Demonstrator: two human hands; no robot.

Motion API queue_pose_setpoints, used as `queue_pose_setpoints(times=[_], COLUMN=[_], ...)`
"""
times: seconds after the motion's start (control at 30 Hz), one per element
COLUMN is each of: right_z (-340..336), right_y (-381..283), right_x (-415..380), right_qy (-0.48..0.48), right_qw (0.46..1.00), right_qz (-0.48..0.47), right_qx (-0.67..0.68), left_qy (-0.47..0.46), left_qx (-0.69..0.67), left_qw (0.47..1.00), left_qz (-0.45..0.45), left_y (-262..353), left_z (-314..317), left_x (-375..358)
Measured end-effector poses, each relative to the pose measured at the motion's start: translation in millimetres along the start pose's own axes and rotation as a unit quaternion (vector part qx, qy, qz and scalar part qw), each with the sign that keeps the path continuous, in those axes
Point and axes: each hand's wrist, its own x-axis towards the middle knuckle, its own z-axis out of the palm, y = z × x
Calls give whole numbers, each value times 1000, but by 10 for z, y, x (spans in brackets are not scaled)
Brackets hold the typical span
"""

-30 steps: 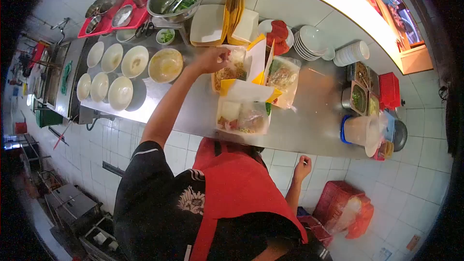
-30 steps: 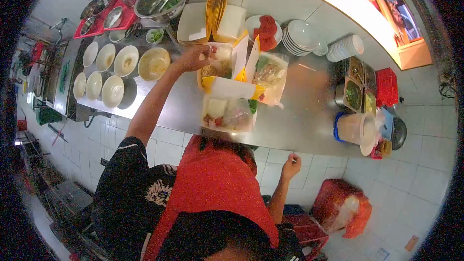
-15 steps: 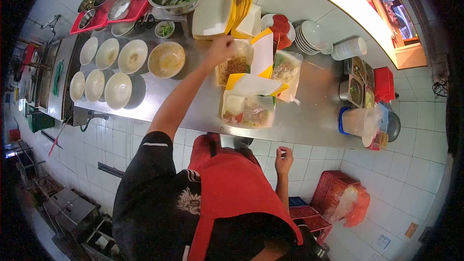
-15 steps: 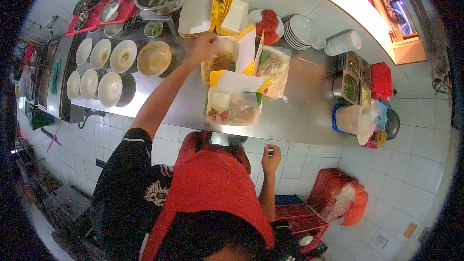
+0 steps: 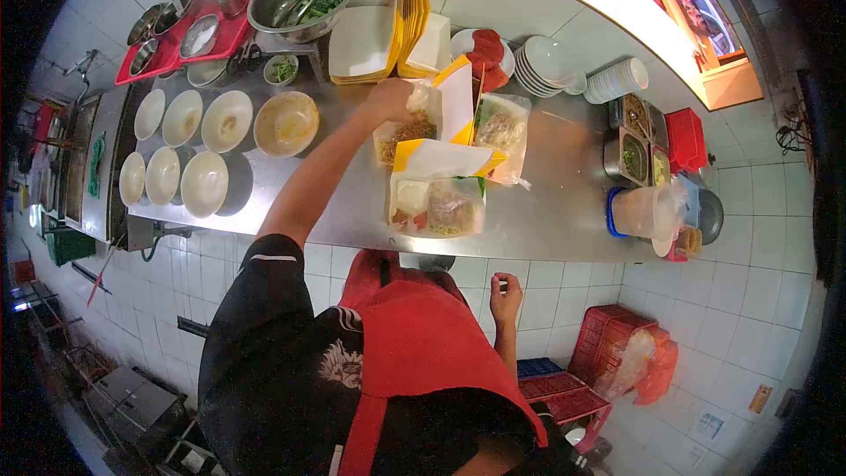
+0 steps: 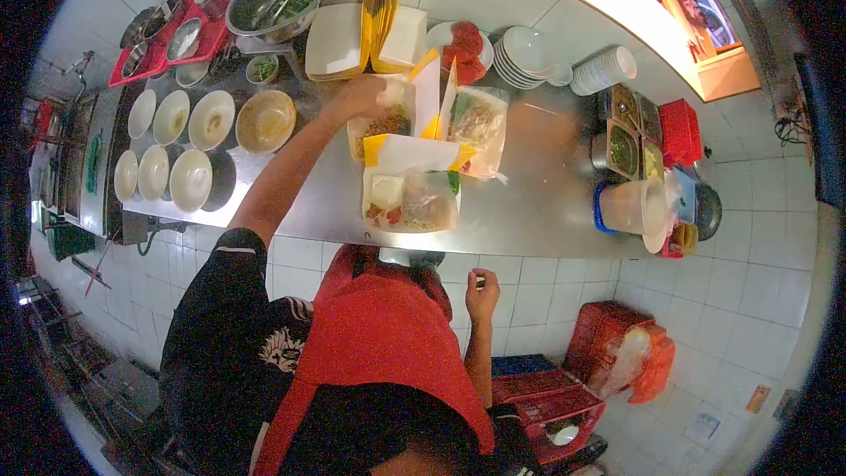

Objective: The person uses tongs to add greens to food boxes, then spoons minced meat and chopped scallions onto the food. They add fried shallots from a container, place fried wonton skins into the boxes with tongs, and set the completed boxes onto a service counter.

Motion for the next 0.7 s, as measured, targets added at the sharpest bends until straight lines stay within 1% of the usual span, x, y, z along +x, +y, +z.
queue_pose_setpoints(times=[0.03, 0.13, 0.23, 0.3, 0.33, 0.43, 0.53, 0.63, 0.7], right_z=[-4, 11, 1, 6, 0, -11, -54, -72, -45], right_y=[4, 18, 48, 62, 60, 36, -73, -31, 65], right_x=[-5, -6, 6, 22, 26, 45, 67, 68, 58], right_qy=[-2, 1, -10, -15, -18, -18, -20, -23, -25], right_qw=[1000, 1000, 1000, 1000, 1000, 1000, 1000, 999, 999], right_qz=[0, -2, -5, -3, -2, -21, 1, 16, 16], right_qx=[-3, -9, -11, -6, -5, -15, -11, -17, -12], left_qy=[-74, -78, -61, 54, 112, 178, 114, 9, -12], left_qx=[47, 95, 58, -38, -86, -149, -216, -160, -193], left_qw=[996, 992, 993, 995, 988, 972, 969, 979, 965], left_qz=[2, -27, -77, -72, -69, -40, 41, 128, 175], left_y=[-4, 57, 124, 103, 118, 272, 509, 467, 472], left_z=[-30, -109, -305, -210, -193, -126, -191, 130, 93], left_x=[28, 27, 81, 114, 109, 129, -70, -316, -616])
